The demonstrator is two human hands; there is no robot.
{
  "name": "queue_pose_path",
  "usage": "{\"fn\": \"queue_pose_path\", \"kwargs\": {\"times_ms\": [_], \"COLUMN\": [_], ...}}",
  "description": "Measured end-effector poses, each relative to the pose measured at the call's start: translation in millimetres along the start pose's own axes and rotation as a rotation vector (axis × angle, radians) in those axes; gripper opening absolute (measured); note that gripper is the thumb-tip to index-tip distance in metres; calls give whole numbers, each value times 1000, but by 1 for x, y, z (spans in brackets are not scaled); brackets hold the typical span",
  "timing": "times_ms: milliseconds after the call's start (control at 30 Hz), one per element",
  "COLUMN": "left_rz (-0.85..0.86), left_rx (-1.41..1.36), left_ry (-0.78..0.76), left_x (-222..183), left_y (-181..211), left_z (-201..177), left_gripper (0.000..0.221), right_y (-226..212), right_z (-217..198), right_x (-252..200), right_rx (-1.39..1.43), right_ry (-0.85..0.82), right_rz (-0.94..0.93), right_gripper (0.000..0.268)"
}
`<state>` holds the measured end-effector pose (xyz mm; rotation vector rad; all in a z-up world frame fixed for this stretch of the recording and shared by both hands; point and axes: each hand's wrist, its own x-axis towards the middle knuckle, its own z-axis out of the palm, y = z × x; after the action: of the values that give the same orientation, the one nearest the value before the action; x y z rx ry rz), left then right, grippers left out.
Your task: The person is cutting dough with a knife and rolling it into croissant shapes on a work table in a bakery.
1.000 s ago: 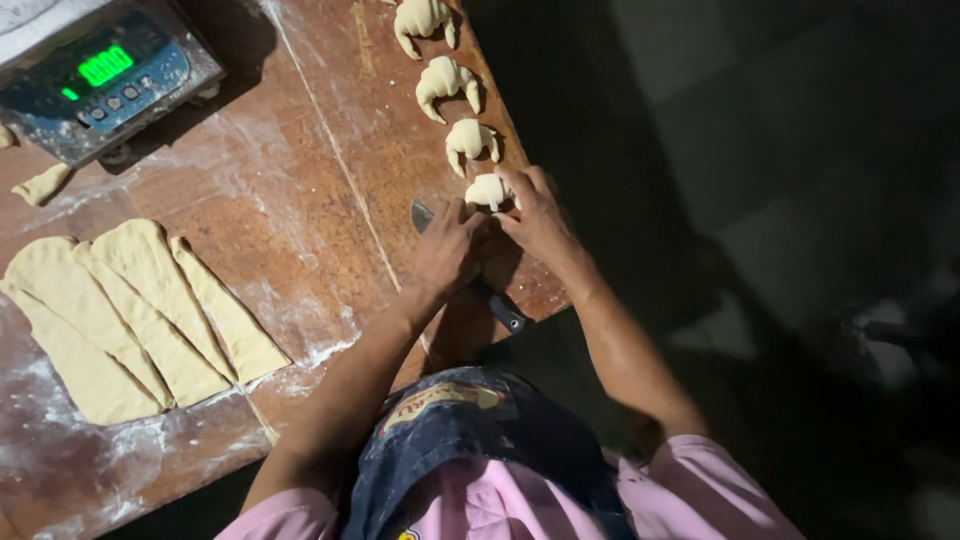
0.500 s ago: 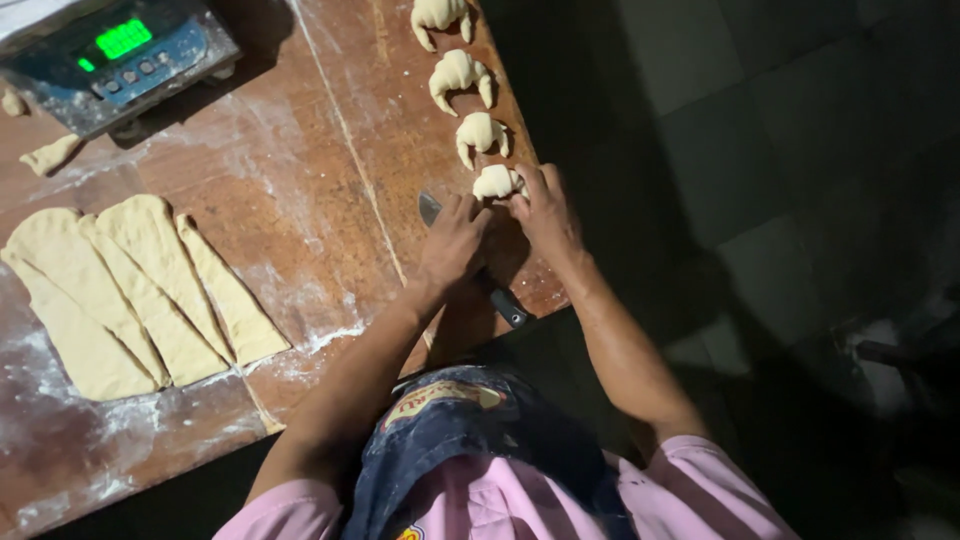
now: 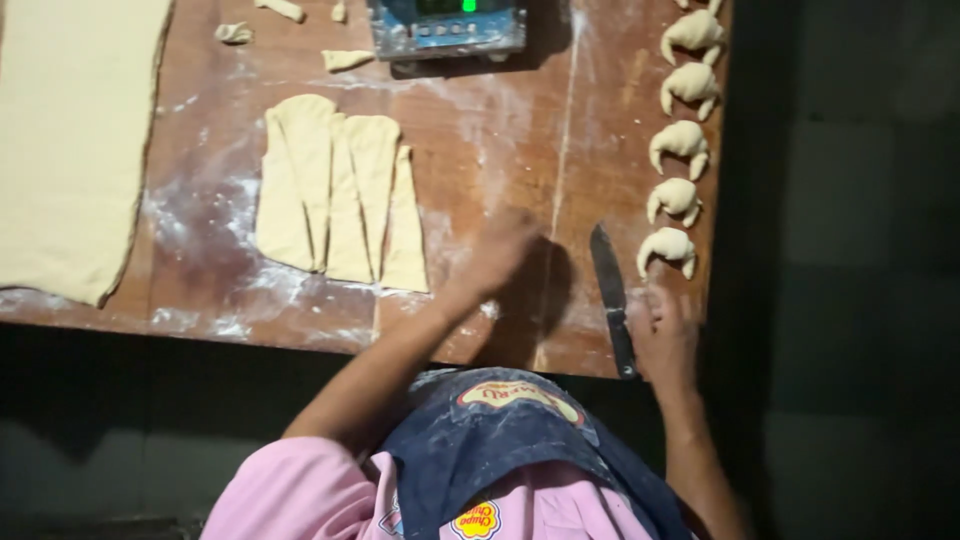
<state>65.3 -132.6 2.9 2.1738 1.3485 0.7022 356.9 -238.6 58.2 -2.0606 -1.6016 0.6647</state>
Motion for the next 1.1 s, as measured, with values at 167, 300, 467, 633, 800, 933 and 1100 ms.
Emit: {"fn": "queue_pose_path", "kwargs": {"times_ms": [167,300,467,633,800,933,1100], "left_rz": [-93,-141,88,188,227,230,-27], "left_rx": [122,160,254,262,361,364,117], "left_ry": [179,-252,-352,-294,-339,-194,246], "left_x": [-36,-70,-106,-110,-111,-119,-117], "left_y": [-86,-114,-97,-111,-105,-105,-47], "left_z": [-123,-132,-143,-143,-146,-151,-179], "left_gripper": [29,25,37,29,27,17,18], "right_y": [-33,-45,-106,-180,-227,-228,-255], "right_z": [27,44,68,128,165,185,178], "right_x": [-42,-37,-22,-15,-3,6,15], "right_rx": [-156,-167,-90,-19,48,-48,132], "right_ry": [53,93,-22,-435,-416,-342,-196], "right_rz": [-339,-286,-297,-482,-914,-1006,-827], "right_gripper": [61,55,42,55,59,42,30]}}
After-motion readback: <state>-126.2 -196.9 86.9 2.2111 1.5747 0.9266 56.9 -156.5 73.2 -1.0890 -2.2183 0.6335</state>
